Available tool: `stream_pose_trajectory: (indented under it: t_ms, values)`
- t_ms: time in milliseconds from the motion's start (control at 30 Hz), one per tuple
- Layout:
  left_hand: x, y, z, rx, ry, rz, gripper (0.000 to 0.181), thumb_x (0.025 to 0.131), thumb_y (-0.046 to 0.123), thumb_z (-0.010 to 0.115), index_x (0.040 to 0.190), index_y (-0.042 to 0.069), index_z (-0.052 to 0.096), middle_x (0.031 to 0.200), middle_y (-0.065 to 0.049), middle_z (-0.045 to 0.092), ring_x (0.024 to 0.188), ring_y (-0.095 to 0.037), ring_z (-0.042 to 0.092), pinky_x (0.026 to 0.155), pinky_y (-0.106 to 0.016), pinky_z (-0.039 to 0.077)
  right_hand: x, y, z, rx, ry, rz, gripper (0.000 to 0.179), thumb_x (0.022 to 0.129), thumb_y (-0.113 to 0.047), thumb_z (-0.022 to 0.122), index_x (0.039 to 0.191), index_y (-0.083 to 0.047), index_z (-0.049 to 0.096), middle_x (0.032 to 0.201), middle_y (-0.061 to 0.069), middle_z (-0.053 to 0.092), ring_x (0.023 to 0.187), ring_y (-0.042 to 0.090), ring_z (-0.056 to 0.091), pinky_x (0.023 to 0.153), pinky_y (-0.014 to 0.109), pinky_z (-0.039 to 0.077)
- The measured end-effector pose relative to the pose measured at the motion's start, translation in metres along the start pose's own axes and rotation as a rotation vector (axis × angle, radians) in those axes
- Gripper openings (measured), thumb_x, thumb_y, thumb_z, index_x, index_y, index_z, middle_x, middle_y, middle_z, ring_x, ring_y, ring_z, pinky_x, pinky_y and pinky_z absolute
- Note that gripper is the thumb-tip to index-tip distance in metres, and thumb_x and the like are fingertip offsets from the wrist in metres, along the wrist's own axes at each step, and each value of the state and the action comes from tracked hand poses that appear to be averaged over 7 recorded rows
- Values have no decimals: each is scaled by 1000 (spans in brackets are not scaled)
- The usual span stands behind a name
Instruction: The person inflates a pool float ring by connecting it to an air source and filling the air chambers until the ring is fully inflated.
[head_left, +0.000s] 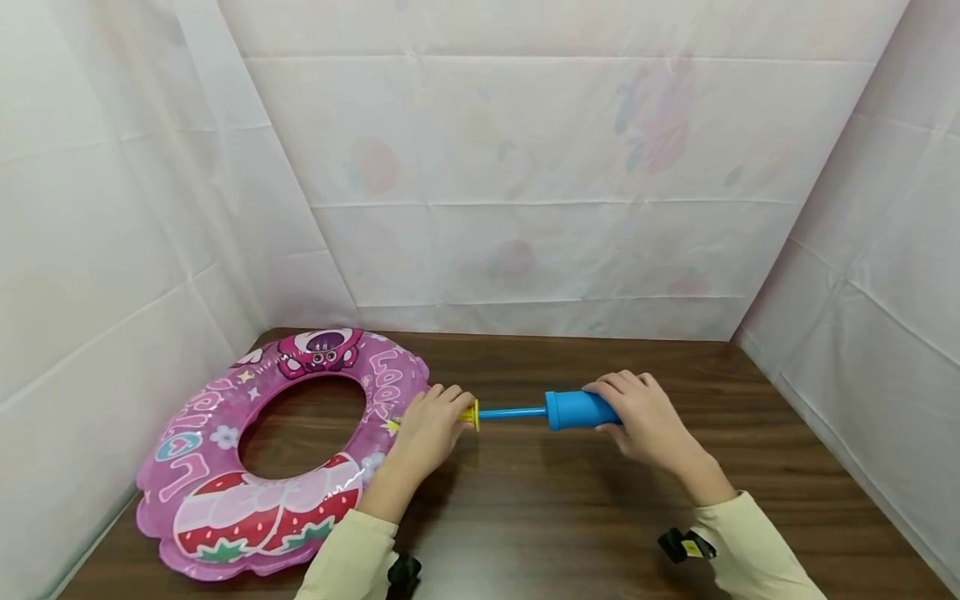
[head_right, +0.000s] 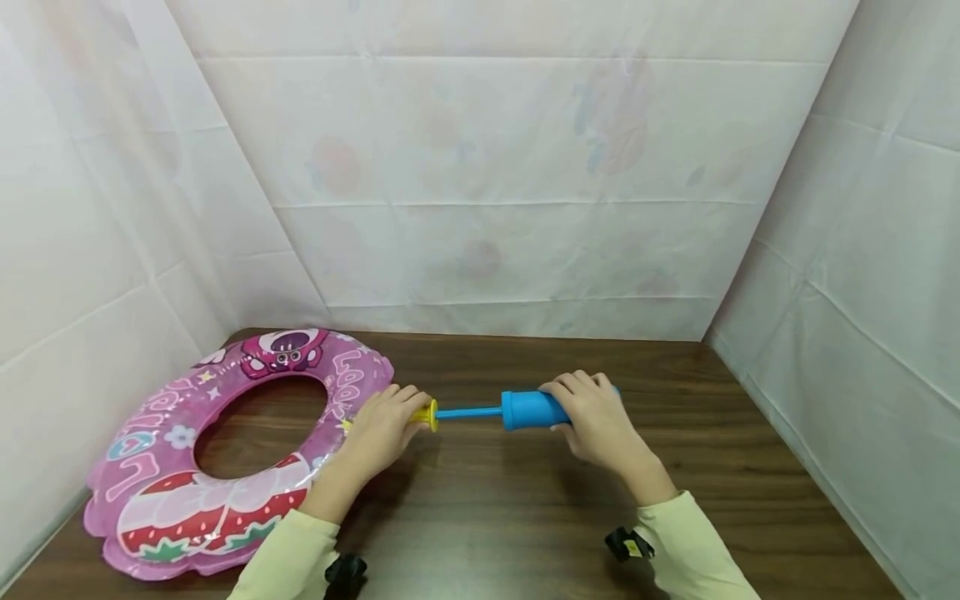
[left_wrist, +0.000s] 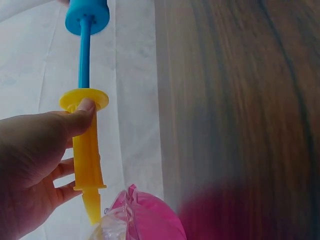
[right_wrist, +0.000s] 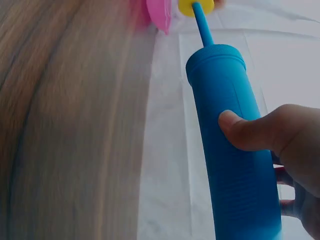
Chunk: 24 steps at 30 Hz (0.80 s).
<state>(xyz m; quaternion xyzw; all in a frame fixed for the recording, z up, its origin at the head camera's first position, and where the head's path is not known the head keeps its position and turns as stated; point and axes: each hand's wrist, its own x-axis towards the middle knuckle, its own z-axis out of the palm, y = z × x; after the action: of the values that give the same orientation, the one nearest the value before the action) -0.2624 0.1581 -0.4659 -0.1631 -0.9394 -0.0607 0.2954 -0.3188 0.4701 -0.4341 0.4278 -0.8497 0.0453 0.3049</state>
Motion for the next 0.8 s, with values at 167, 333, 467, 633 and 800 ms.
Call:
stream_pose_trajectory:
  t_ms: [167,333,467,633,800]
  values:
    - [-2,2,2,12,-17,5,26,76,26,79,94,16,64,88,2,64,82,-20,55,71,-32,48,6,-19,16,36,16,29,59,65,-27,89,116,-13,63,108,5,67,99,25,61,77,43,47]
    - [0,4,2,41,-49,7,28,76,27,80,96,16,64,91,2,64,84,-20,55,73,-32,48,12,-39,33,113,20,73,54,69,-31,86,115,-14,64,108,4,67,99,24,60,77,42,47]
    - [-1,6,2,66,-52,1,30,75,29,80,98,17,65,92,2,65,85,-20,56,75,-32,47,20,-51,44,154,15,77,53,70,-32,85,115,-15,64,109,4,66,100,23,59,79,42,47]
    - [-2,8,4,71,-47,-4,30,75,30,80,99,18,66,92,2,64,86,-20,56,75,-33,46,26,-60,51,186,18,89,53,71,-33,84,117,-16,63,109,3,66,101,23,59,81,43,46]
    - [4,11,0,78,-118,-17,32,76,29,80,101,14,67,94,-1,67,89,-21,58,79,-34,50,28,-60,55,194,0,103,53,72,-32,84,117,-14,63,108,4,67,100,24,61,85,44,51]
